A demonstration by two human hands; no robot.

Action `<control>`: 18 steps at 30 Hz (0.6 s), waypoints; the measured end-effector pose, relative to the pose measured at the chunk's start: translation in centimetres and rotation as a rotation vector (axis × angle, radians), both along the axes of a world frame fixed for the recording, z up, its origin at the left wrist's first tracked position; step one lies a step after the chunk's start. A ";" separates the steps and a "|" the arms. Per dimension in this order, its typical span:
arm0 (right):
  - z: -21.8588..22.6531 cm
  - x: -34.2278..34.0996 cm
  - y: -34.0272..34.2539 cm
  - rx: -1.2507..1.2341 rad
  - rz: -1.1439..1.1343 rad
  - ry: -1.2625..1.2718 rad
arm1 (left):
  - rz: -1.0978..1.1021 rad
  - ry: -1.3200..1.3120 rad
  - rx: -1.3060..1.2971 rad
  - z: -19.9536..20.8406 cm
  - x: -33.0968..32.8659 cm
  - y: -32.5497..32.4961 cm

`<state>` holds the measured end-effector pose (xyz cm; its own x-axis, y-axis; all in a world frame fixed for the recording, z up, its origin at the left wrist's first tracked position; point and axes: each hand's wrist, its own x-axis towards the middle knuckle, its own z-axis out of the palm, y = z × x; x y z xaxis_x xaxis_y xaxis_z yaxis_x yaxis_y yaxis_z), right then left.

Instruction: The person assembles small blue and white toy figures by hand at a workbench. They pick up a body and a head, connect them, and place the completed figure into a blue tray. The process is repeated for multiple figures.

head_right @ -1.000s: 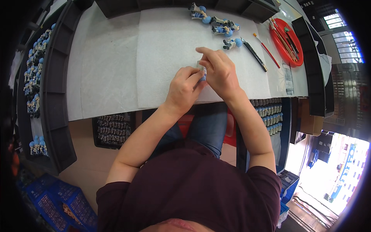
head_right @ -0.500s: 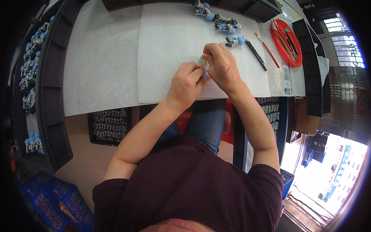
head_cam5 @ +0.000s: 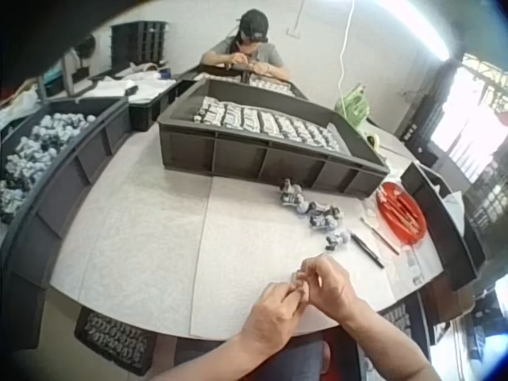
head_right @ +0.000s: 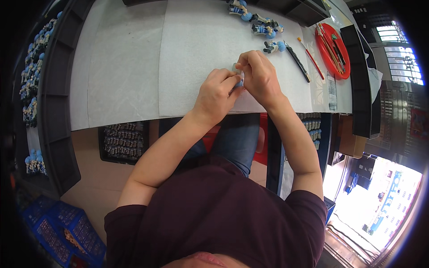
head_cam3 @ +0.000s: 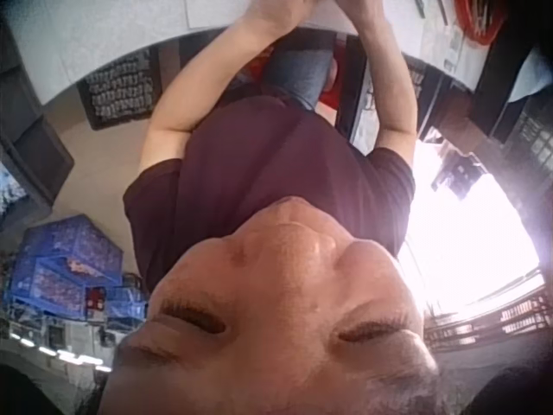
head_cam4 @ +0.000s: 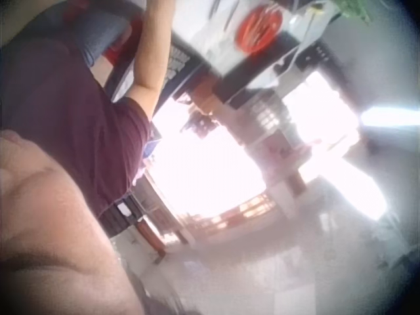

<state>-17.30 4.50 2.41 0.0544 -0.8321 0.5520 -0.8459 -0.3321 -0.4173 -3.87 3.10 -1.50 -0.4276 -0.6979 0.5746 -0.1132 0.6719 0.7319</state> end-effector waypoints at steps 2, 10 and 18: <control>0.5 -0.2 -0.9 -0.047 -0.052 0.088 | 0.004 0.010 -0.002 0.0 0.2 -0.1; 0.4 -0.3 -0.3 -0.030 -0.038 0.052 | -0.003 -0.009 0.021 0.1 0.2 0.0; 0.5 -0.4 -0.2 0.030 -0.029 0.002 | -0.004 -0.002 0.013 0.1 0.2 0.1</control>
<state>-17.73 4.25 2.91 0.0311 -0.8492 0.5271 -0.8560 -0.2949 -0.4246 -3.72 3.19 -1.38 -0.4316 -0.7032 0.5650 -0.1115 0.6632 0.7401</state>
